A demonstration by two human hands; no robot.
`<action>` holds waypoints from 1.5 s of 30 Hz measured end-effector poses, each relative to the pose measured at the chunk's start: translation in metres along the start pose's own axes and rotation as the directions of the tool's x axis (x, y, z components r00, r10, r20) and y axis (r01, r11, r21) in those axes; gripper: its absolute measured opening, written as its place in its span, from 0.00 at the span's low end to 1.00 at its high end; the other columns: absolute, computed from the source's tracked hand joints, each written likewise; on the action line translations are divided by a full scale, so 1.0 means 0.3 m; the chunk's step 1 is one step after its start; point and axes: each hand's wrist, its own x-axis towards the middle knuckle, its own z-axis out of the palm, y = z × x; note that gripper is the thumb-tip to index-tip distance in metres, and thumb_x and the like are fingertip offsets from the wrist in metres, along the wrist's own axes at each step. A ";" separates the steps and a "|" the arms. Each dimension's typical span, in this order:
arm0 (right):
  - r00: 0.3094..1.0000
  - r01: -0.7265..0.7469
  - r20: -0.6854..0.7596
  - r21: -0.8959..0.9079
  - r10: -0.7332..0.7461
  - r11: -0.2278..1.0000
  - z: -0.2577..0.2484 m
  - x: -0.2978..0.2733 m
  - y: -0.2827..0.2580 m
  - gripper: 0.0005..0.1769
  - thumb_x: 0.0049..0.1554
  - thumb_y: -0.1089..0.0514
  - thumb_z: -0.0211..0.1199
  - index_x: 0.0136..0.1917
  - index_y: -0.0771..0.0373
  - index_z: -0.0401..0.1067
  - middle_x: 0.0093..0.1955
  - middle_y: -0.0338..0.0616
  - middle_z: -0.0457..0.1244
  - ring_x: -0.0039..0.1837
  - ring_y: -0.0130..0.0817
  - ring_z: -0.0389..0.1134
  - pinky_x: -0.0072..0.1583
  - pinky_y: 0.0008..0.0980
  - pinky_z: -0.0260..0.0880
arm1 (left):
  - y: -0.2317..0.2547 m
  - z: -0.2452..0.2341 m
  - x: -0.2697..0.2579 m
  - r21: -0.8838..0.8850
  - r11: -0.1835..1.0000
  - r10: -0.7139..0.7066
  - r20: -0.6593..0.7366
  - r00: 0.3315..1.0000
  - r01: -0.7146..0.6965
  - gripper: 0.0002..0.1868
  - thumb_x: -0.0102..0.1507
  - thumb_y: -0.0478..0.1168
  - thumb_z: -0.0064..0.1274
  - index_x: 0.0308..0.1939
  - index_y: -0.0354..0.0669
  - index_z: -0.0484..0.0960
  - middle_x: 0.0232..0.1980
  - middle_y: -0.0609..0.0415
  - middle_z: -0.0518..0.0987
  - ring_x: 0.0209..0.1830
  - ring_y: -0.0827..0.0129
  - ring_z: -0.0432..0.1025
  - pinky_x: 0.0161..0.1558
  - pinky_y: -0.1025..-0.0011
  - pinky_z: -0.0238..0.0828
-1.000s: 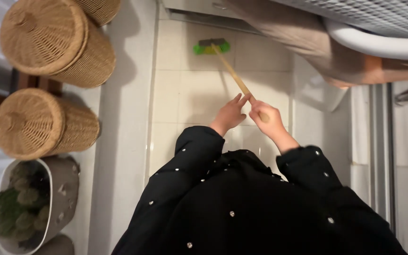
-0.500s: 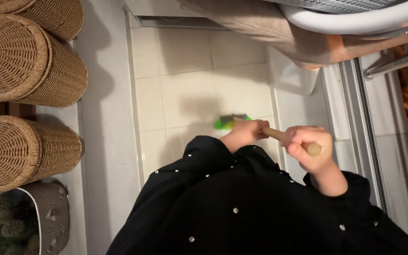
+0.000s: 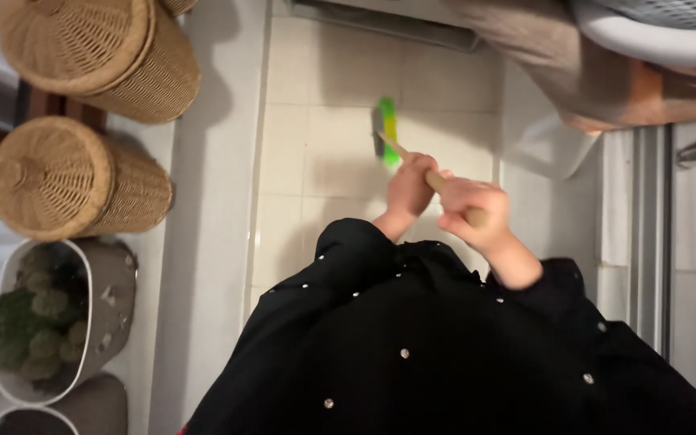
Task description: Sweeping the balcony floor with a green broom.
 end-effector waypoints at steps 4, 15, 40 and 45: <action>0.986 -0.057 0.154 -0.057 0.065 0.997 0.119 0.084 0.083 0.10 0.49 0.63 0.74 0.37 0.64 0.72 0.38 0.39 0.66 0.42 0.34 0.67 0.50 0.31 0.69 | -0.109 -0.096 -0.012 0.005 1.000 -0.024 -0.209 0.978 0.026 0.04 0.59 0.41 0.56 0.35 0.47 0.80 0.47 0.55 0.79 0.47 0.55 0.75 0.42 0.62 0.72; 0.969 -0.209 0.136 -0.001 0.208 0.978 0.303 -0.076 0.220 0.07 0.62 0.63 0.62 0.43 0.68 0.73 0.44 0.43 0.68 0.45 0.34 0.67 0.51 0.31 0.68 | -0.361 -0.153 -0.178 0.152 0.983 0.140 -0.245 0.959 -0.105 0.17 0.52 0.36 0.62 0.45 0.42 0.80 0.56 0.41 0.75 0.54 0.44 0.70 0.49 0.56 0.69; 0.879 -0.436 -0.221 -0.021 0.421 0.900 -0.396 -1.014 -0.741 0.22 0.63 0.52 0.60 0.32 0.68 0.71 0.32 0.42 0.64 0.36 0.25 0.61 0.40 0.27 0.61 | 0.317 0.679 -0.994 -0.066 0.991 0.137 0.512 0.848 -0.120 0.15 0.62 0.51 0.59 0.38 0.44 0.75 0.42 0.47 0.81 0.44 0.49 0.76 0.44 0.55 0.71; 0.824 -0.544 -0.238 -0.078 0.514 0.836 -0.398 -1.105 -0.821 0.20 0.60 0.54 0.62 0.30 0.66 0.68 0.29 0.40 0.62 0.34 0.24 0.59 0.37 0.27 0.58 | 0.479 0.663 -1.141 -0.109 0.993 0.059 0.743 0.667 0.034 0.17 0.64 0.53 0.55 0.50 0.49 0.78 0.42 0.47 0.84 0.44 0.55 0.79 0.47 0.60 0.74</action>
